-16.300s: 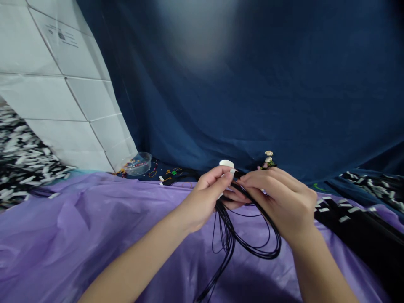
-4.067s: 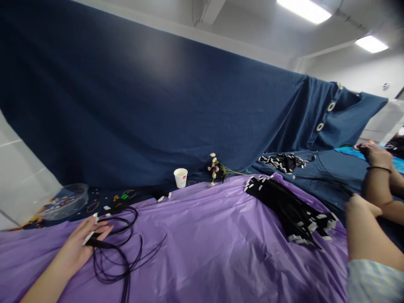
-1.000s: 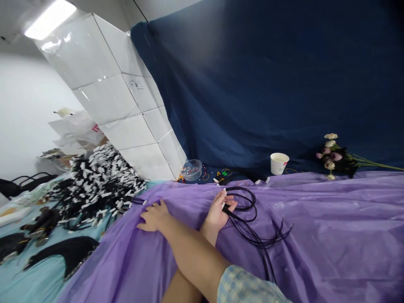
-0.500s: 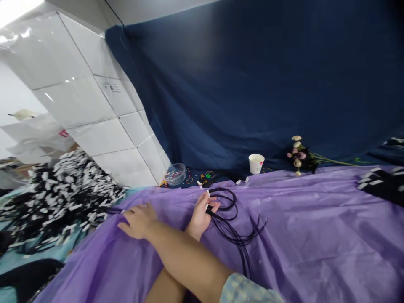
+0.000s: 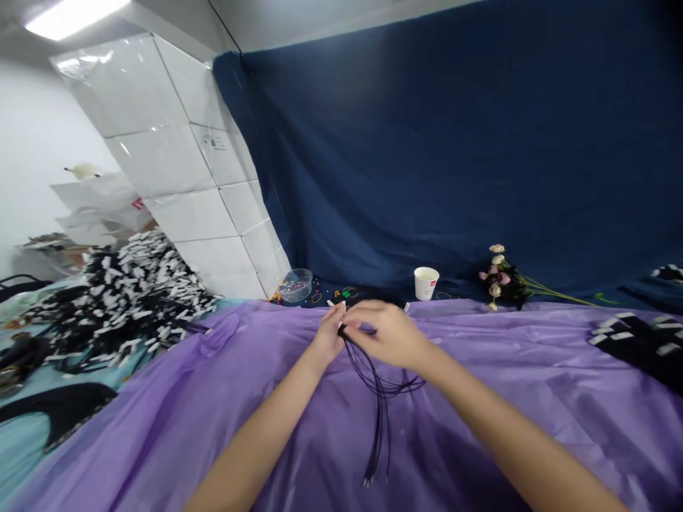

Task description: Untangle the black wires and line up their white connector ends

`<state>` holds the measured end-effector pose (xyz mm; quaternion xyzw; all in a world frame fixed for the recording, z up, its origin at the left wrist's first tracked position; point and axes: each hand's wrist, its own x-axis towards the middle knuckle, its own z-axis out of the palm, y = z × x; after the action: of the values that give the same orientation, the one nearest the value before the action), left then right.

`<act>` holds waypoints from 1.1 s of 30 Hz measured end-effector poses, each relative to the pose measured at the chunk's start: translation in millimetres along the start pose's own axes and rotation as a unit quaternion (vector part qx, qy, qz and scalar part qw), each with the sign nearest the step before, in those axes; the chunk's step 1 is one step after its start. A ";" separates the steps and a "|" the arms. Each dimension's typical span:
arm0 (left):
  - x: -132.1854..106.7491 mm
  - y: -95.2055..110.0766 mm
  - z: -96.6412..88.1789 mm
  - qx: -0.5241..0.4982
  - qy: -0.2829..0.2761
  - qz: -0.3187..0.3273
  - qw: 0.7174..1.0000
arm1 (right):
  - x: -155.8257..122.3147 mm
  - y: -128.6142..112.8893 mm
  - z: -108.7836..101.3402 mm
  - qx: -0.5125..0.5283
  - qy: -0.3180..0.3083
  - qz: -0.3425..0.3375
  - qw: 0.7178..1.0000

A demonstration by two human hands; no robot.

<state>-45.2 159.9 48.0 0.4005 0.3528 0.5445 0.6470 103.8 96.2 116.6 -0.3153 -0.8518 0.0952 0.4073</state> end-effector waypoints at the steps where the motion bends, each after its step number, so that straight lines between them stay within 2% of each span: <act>1: 4.8 8.5 11.8 -0.011 0.006 0.000 1.000 | -3.3 3.6 -23.8 0.002 0.022 0.025 0.999; 4: 18.2 40.5 55.4 -0.042 0.000 0.013 0.999 | -11.7 12.0 -81.6 0.013 0.110 0.111 0.988; 6: 21.5 61.9 88.0 -0.055 -0.017 0.038 0.998 | -17.3 17.5 -106.0 0.041 0.170 0.156 0.972; 10: 15.5 85.7 144.5 -0.082 -0.046 0.123 0.988 | -25.9 24.5 -127.9 0.038 0.242 0.159 0.956; 13: 9.6 85.5 168.4 -0.105 -0.056 0.177 0.977 | -29.1 21.7 -134.7 -0.051 0.270 0.149 0.950; 16: 6.2 77.7 176.3 -0.125 -0.041 0.188 0.973 | -31.2 16.5 -140.5 -0.113 0.271 0.147 0.945; 19: 5.8 69.5 176.8 -0.130 -0.032 0.174 0.976 | -32.3 15.8 -144.3 -0.111 0.256 0.156 0.947; 22: 6.4 64.9 177.8 -0.107 -0.044 0.158 0.981 | -32.1 20.0 -144.9 -0.128 0.269 0.161 0.941; 26: 3.8 63.2 182.7 -0.085 -0.061 0.139 0.985 | -31.3 22.4 -144.3 -0.136 0.277 0.158 0.938; 33: -1.2 66.5 186.8 -0.111 -0.075 0.113 0.984 | -30.4 13.2 -146.7 -0.146 0.307 0.180 0.923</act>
<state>93.3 139.5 188.4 0.4029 0.1930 0.6184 0.6466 234.7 73.9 187.2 -0.5332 -0.6184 -0.0602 0.5741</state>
